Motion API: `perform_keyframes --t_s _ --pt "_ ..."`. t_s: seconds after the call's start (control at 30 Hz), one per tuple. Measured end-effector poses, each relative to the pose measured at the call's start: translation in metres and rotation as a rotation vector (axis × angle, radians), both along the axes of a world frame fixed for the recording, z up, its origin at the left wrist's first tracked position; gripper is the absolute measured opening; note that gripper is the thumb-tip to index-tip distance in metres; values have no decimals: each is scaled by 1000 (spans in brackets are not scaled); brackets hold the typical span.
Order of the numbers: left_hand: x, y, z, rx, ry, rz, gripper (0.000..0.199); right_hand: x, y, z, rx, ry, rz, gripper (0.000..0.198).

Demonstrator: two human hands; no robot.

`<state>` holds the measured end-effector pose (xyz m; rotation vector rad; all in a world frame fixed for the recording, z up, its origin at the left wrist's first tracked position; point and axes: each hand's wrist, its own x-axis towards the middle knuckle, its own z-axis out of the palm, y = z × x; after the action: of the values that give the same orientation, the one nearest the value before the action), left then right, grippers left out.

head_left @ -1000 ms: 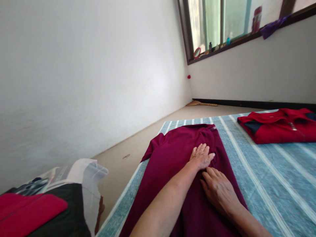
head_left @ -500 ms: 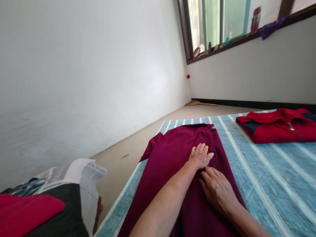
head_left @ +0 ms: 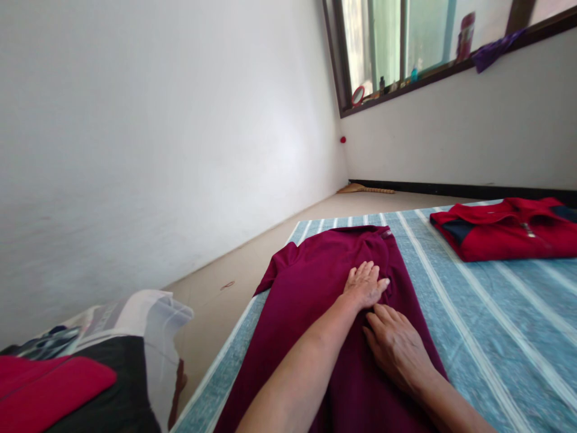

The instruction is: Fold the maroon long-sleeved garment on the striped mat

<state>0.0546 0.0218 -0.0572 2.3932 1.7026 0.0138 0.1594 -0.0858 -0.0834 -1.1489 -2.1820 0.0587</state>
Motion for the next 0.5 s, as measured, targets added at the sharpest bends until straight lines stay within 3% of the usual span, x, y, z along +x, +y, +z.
perform_keyframes --t_s 0.5 --pt "1 -3 3 17 11 3 66 0 0 -1 10 3 -3 9"
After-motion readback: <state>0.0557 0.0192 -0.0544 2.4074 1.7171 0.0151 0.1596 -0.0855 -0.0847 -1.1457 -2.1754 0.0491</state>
